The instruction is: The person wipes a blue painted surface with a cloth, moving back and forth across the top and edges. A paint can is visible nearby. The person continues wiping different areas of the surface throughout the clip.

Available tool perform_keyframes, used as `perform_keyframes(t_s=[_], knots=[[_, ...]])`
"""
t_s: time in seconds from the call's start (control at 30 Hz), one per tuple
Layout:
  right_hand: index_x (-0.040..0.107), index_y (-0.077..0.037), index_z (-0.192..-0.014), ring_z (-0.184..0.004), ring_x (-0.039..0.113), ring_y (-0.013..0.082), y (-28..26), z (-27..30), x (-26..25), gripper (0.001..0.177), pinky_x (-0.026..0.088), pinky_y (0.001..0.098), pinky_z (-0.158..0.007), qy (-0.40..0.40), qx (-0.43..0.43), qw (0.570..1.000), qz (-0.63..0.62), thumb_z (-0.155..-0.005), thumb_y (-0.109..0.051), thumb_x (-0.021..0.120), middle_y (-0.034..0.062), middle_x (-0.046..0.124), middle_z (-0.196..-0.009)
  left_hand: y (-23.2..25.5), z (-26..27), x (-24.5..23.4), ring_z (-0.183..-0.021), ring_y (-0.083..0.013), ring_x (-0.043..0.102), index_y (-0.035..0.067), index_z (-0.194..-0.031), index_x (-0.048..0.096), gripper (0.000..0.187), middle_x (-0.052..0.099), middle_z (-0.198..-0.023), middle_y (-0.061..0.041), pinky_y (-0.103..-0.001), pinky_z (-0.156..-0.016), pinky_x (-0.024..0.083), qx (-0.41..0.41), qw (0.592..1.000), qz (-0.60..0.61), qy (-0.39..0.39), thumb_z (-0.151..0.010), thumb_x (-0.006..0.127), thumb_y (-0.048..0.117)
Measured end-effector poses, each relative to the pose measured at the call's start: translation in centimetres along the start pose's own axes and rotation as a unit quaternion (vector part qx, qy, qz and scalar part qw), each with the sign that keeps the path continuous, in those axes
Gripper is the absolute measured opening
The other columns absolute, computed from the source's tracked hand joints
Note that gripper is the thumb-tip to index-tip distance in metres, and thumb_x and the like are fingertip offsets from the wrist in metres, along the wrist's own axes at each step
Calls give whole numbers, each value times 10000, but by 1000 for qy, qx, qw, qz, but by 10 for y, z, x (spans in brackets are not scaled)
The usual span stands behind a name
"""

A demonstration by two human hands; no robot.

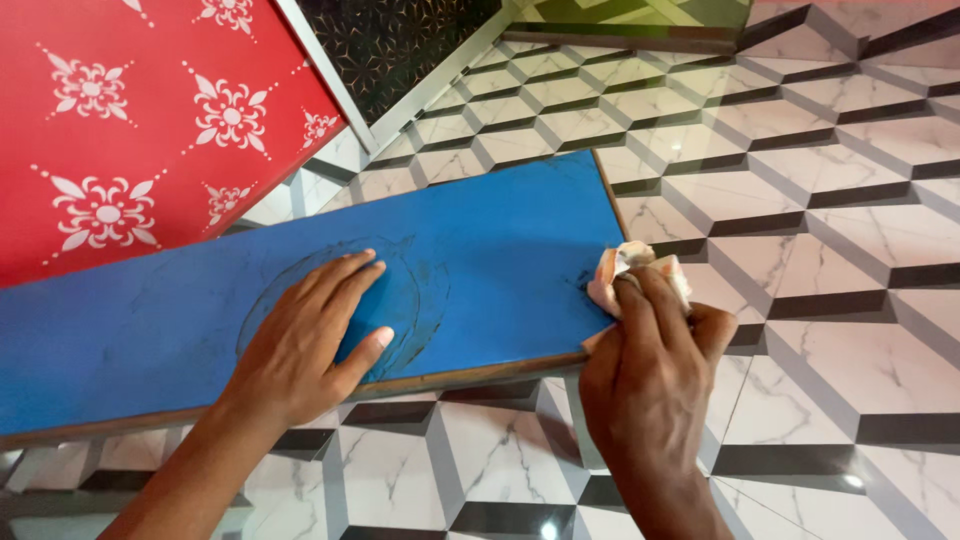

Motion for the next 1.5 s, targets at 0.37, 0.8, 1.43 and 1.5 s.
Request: perform_keyframes(t_s=[0.37, 0.8, 1.43, 1.5], knots=[[511, 83, -1086, -923, 588, 401, 22, 88, 17, 202, 477, 507, -771, -70, 256, 946, -184, -988, -80, 581, 236, 531, -1090, 113, 50, 50, -1526, -448, 128, 25, -1594, 302, 683, 208, -1636, -256, -696, -1168, 36, -234, 967, -30, 99, -1050, 337, 436], [499, 83, -1183, -918, 630, 325, -10, 75, 30, 306, 515, 450, -756, -60, 369, 878, -299, -956, -106, 579, 222, 415, -1327, 147, 68, 50, -1471, -471, 204, 34, -1564, 333, 929, 275, -1548, -263, -738, -1110, 83, -157, 976, -125, 88, -743, 735, 197], [646, 17, -1093, -987, 561, 361, 9, 100, 46, 216, 481, 482, -787, 21, 116, 962, -246, -888, 63, 696, 206, 507, -1123, 161, 52, 101, -1580, -559, 35, -60, -1643, 22, 884, 54, -1658, -384, -777, -1251, 76, -34, 952, -112, 281, -978, 595, 48], [660, -8, -1086, -952, 567, 364, 22, 120, 61, 204, 503, 463, -761, 15, 165, 960, -226, -897, 44, 714, 204, 503, -1087, 162, 49, 115, -1561, -562, -23, -14, -1697, -56, 939, -23, -1648, -382, -760, -1244, 70, -52, 947, -149, 279, -1001, 573, 19]])
Point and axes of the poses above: each hand's wrist, its own z-axis away from the middle knuckle, its own x-axis out of the palm, y = z × x, the point moved 5 cm from there along -z, towards the middle knuckle
